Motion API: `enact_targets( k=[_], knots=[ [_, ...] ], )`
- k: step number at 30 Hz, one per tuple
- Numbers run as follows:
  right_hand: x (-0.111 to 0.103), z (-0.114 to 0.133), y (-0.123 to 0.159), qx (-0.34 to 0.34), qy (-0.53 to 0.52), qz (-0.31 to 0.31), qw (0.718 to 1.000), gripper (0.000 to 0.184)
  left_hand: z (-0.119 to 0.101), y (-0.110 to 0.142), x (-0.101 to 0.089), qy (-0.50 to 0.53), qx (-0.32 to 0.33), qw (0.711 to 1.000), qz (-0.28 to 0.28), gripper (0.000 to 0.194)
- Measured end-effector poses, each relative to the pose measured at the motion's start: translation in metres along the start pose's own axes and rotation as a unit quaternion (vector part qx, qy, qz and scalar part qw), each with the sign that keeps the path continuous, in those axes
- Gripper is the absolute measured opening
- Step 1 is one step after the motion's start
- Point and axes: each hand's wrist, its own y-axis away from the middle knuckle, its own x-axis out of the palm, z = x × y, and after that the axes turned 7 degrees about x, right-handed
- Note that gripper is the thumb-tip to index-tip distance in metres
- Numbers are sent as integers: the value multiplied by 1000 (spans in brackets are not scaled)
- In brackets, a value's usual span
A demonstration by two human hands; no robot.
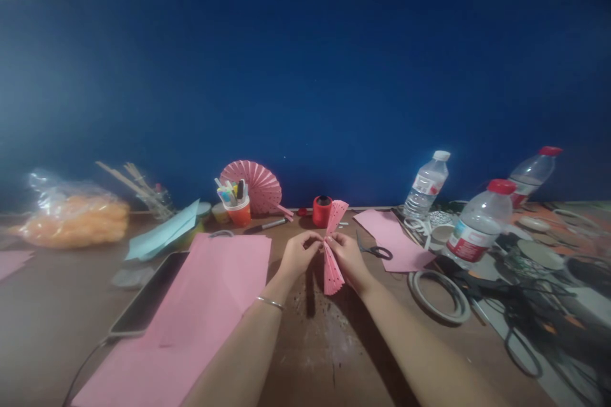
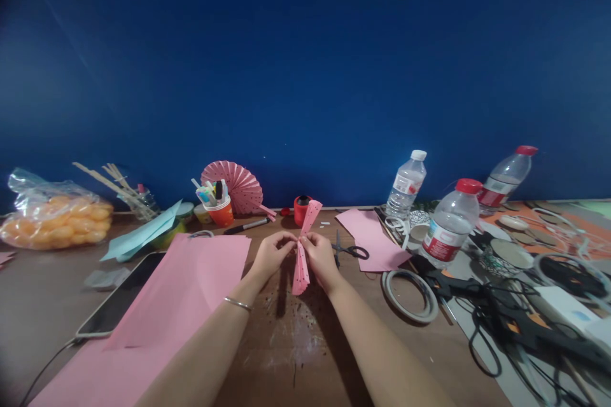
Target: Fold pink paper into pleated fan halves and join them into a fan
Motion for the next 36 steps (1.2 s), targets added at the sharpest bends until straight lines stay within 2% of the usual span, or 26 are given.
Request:
enact_targets(
  k=[8, 15, 23, 36],
  knots=[
    [-1, 4, 2, -5, 28, -7, 1000, 26, -2, 1, -2, -33, 7, 999, 14, 11],
    [0, 2, 0, -6, 4, -2, 1000, 27, -5, 1, -1, -7, 18, 1000, 13, 17],
    [1, 17, 3, 19, -6, 16, 1000, 22, 6, 0, -1, 11, 2, 1000, 5, 16],
    [4, 16, 3, 27, 4, 10, 1000, 22, -6, 4, -4, -89, 57, 994, 16, 10]
  ],
)
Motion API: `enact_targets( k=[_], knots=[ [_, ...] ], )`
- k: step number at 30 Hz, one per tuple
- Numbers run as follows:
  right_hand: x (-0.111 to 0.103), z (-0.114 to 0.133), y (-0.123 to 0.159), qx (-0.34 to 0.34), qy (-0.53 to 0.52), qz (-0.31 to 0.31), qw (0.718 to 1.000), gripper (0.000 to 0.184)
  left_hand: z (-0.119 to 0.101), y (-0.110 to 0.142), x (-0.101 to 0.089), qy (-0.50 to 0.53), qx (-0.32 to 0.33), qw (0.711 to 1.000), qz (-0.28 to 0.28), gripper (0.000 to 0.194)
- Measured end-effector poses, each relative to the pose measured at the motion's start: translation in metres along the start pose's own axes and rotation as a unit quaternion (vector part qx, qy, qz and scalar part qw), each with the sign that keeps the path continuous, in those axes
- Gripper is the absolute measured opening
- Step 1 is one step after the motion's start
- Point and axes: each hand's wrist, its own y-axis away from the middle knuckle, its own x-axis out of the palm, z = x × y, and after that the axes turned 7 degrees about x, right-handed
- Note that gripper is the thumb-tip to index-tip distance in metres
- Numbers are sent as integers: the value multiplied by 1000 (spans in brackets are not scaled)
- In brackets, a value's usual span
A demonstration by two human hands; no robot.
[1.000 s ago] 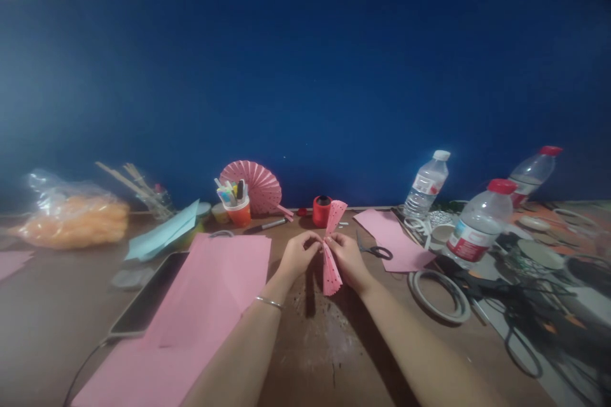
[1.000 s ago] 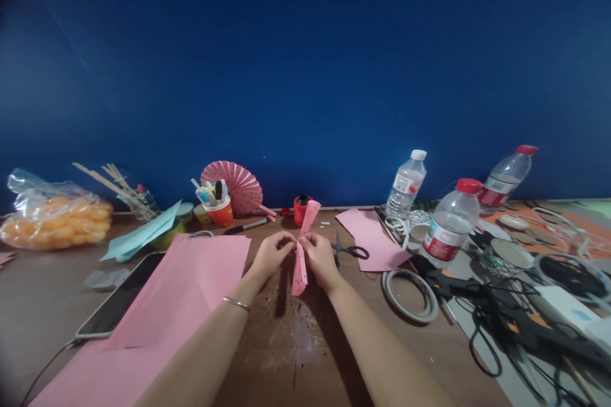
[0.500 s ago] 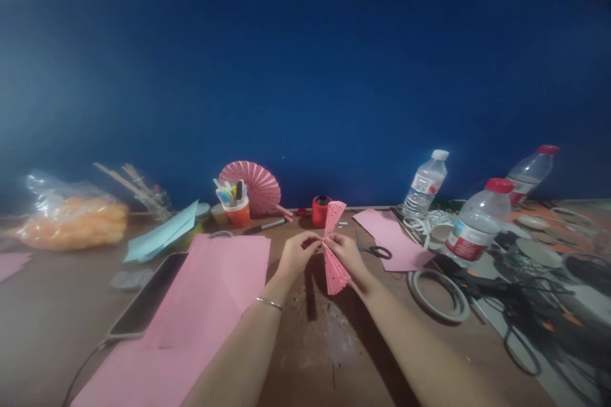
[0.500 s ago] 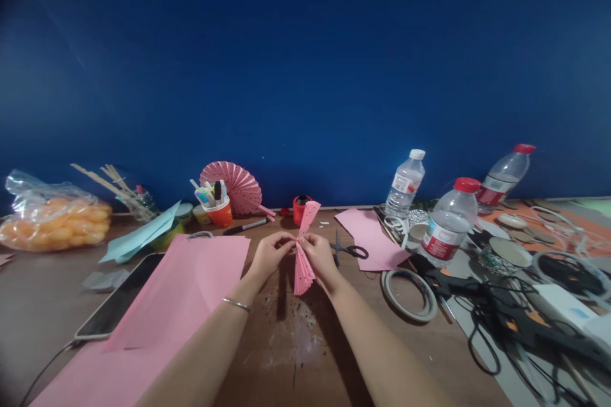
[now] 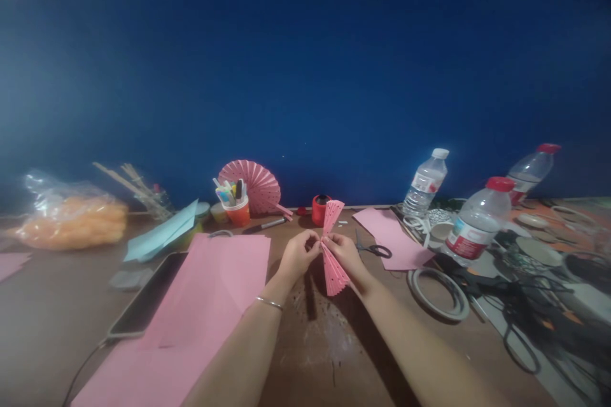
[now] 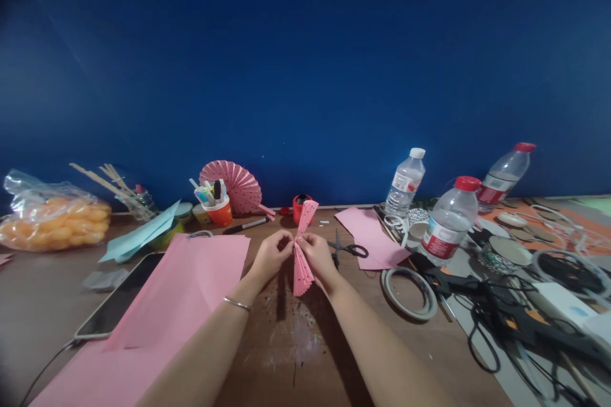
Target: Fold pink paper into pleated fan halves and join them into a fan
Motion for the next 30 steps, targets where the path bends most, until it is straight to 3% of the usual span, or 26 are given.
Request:
enact_targets(
  k=[8, 16, 23, 30],
  knots=[
    [1, 0, 2, -4, 18, -3, 1000, 22, 0, 2, 2, -22, 9, 1000, 8, 9],
    [0, 0, 3, -19, 57, -10, 998, 22, 6, -2, 2, 17, -32, 999, 6, 7],
    [-2, -7, 0, -40, 109, -40, 992, 23, 7, -5, -1, -34, -27, 996, -84, 13],
    [-4, -6, 1, -56, 161, -60, 984, 22, 10, -2, 2, 8, -32, 998, 45, 13]
  ],
)
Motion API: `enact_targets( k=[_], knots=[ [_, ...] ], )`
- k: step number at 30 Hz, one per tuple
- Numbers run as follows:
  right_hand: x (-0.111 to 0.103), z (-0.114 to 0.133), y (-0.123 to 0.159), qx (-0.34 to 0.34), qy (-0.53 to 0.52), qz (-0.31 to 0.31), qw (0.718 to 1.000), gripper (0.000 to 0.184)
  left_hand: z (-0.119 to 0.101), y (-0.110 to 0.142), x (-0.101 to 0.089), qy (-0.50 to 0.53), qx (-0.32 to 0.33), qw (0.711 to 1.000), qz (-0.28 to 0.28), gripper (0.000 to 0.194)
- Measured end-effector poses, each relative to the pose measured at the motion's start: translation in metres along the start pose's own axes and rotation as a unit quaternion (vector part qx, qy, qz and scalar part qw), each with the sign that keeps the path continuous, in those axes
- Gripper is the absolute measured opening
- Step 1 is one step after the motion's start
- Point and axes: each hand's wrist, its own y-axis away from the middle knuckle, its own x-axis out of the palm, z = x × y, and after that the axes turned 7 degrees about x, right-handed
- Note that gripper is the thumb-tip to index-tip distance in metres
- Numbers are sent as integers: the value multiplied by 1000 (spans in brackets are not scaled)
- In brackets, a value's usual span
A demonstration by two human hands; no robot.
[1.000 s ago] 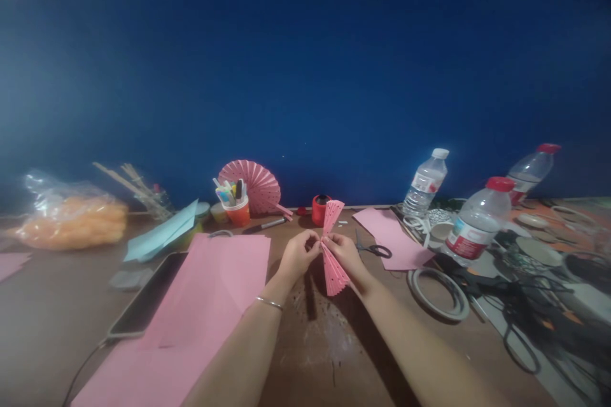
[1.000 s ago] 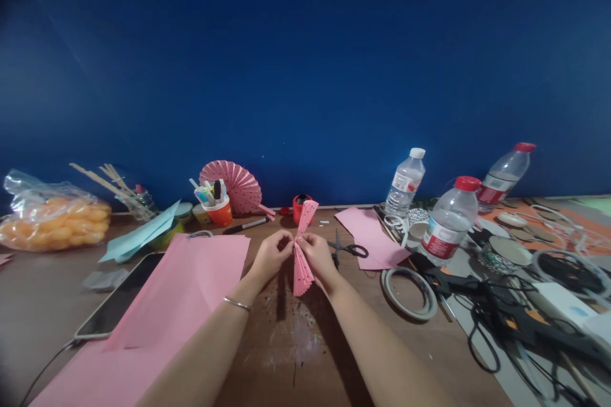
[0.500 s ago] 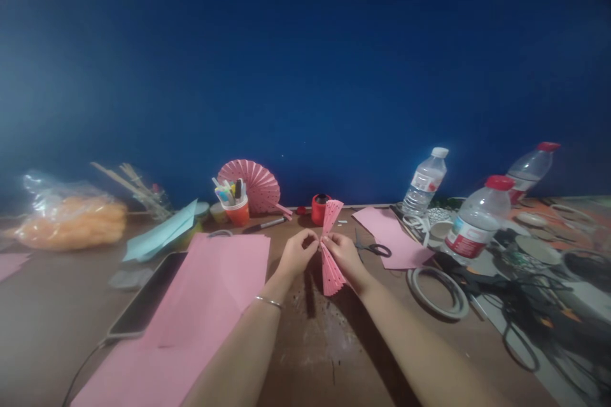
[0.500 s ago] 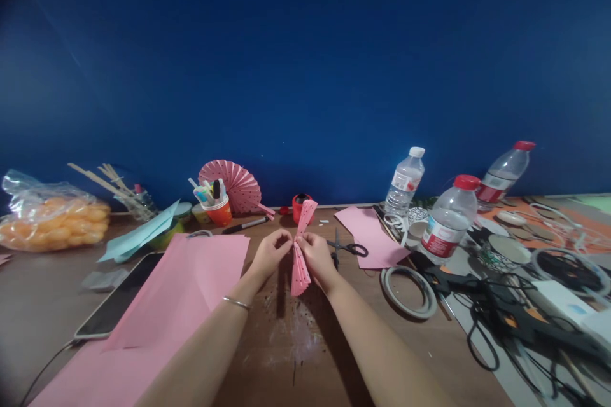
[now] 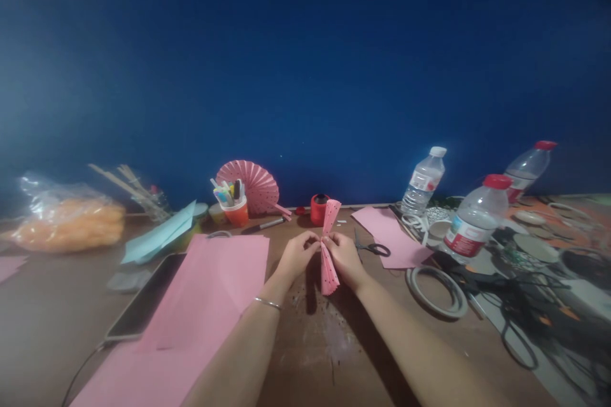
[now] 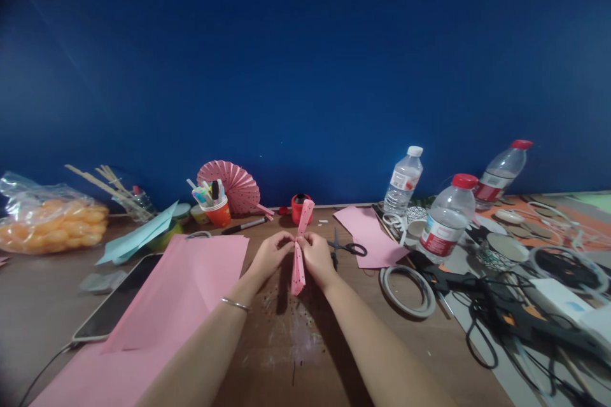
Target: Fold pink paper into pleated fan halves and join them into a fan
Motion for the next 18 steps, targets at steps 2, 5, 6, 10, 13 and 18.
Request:
enact_targets(
  k=[2, 5, 6, 10, 13, 18],
  knots=[
    [0, 0, 0, -3, 11, -3, 1000, 22, 2, 0, 1, 6, -8, 1000, -1, 13],
    [-1, 0, 0, -8, 28, -3, 1000, 22, 3, -1, 0, 4, -14, 1000, -11, 15],
    [-1, 0, 0, -9, 32, -2, 999, 23, 3, -1, 0, 1, -13, 1000, -12, 16],
    [-1, -1, 0, -8, 45, 1, 999, 24, 1, -1, -1, -14, -10, 1000, -17, 16],
    [0, -1, -1, -6, 54, -1, 999, 24, 1, -1, 0, -39, -18, 999, -26, 14],
    [0, 1, 0, -8, 71, -10, 997, 25, 8, -2, -4, -87, -50, 991, -84, 9]
  ],
)
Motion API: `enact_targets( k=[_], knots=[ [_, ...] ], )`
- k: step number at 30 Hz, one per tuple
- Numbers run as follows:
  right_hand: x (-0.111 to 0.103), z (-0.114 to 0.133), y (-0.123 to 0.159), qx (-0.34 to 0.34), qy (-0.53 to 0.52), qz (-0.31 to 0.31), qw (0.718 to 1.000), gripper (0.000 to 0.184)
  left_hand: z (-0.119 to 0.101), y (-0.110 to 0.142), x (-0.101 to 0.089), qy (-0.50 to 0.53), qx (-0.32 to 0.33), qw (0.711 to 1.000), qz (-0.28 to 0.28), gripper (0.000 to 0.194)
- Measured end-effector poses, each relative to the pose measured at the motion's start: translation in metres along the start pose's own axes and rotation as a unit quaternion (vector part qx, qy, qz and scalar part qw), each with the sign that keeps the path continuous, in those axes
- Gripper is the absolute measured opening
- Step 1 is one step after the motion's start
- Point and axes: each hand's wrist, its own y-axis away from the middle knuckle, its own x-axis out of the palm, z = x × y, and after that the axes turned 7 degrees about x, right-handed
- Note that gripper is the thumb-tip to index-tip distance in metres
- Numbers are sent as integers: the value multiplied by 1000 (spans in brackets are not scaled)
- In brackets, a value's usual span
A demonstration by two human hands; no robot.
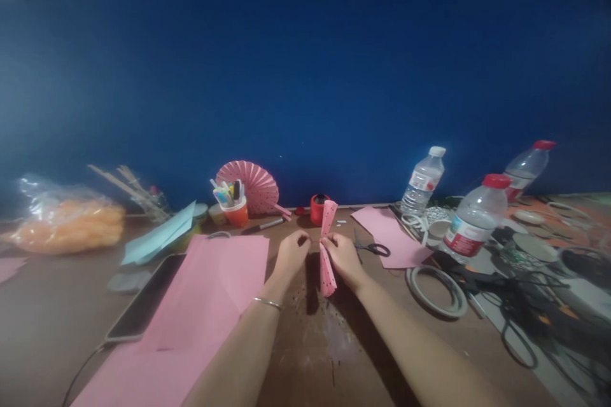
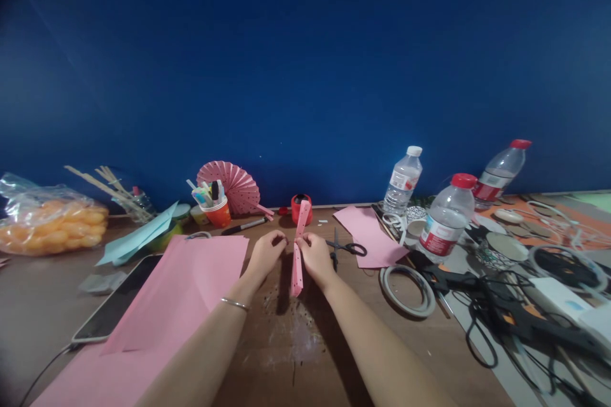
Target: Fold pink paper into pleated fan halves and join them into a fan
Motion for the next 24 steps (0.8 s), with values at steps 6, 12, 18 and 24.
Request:
enact_targets(
  k=[6, 12, 18, 24],
  knots=[
    [0, -2, 0, -8, 31, -19, 999, 25, -1, -3, -3, 10, -15, 999, -50, 15],
    [1, -5, -1, -17, 59, -31, 998, 22, -11, -1, 11, 198, -31, 976, 85, 20],
    [2, -4, -2, -17, 77, -44, 996, 17, -6, -1, 18, 300, -146, 938, 96, 17],
    [1, -3, -2, -16, 82, -53, 995, 18, -7, 2, 17, 342, -207, 912, 96, 27]
  ],
)
